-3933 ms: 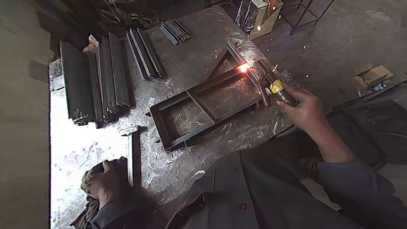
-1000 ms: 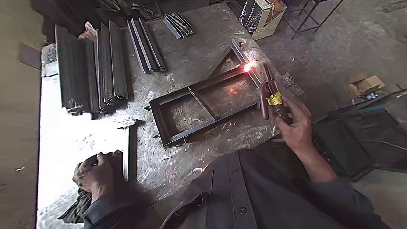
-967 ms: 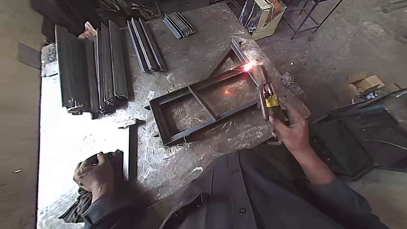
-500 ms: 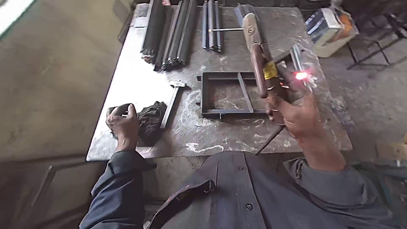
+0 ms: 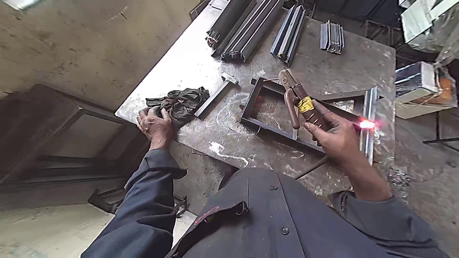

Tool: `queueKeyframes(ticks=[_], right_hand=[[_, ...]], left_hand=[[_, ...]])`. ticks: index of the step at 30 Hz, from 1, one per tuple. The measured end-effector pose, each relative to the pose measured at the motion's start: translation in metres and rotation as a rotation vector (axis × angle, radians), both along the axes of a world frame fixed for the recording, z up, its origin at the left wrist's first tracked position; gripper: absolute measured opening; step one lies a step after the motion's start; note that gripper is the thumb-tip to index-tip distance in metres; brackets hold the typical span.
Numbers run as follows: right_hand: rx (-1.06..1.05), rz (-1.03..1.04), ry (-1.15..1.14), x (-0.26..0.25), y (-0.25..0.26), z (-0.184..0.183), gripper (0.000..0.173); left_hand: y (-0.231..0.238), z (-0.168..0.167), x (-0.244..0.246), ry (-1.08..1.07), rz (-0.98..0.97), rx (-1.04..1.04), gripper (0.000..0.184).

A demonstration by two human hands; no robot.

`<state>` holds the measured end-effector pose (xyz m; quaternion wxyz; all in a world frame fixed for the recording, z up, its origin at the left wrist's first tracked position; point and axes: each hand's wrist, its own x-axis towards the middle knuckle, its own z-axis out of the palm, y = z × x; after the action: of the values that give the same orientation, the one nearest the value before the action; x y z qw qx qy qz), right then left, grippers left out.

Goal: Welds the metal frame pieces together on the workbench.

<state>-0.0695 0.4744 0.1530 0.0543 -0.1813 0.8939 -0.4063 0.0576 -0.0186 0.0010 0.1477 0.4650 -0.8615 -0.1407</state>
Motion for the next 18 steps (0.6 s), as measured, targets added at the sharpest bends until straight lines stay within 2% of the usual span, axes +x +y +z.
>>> queueKeyframes(ticks=[3,12,18], right_hand=[[0.041,0.028,0.003,-0.008,-0.003,-0.005,0.06],[0.051,0.085,0.072,-0.018,-0.01,-0.017,0.06],[0.124,0.128,0.18,-0.022,-0.013,-0.024,0.058]], left_hand=[[0.0,0.0,-0.004,-0.051,0.022,-0.034,0.047],[0.0,-0.002,-0.003,-0.02,0.044,-0.022,0.046],[-0.001,0.0,-0.005,-0.04,0.055,-0.031,0.046]])
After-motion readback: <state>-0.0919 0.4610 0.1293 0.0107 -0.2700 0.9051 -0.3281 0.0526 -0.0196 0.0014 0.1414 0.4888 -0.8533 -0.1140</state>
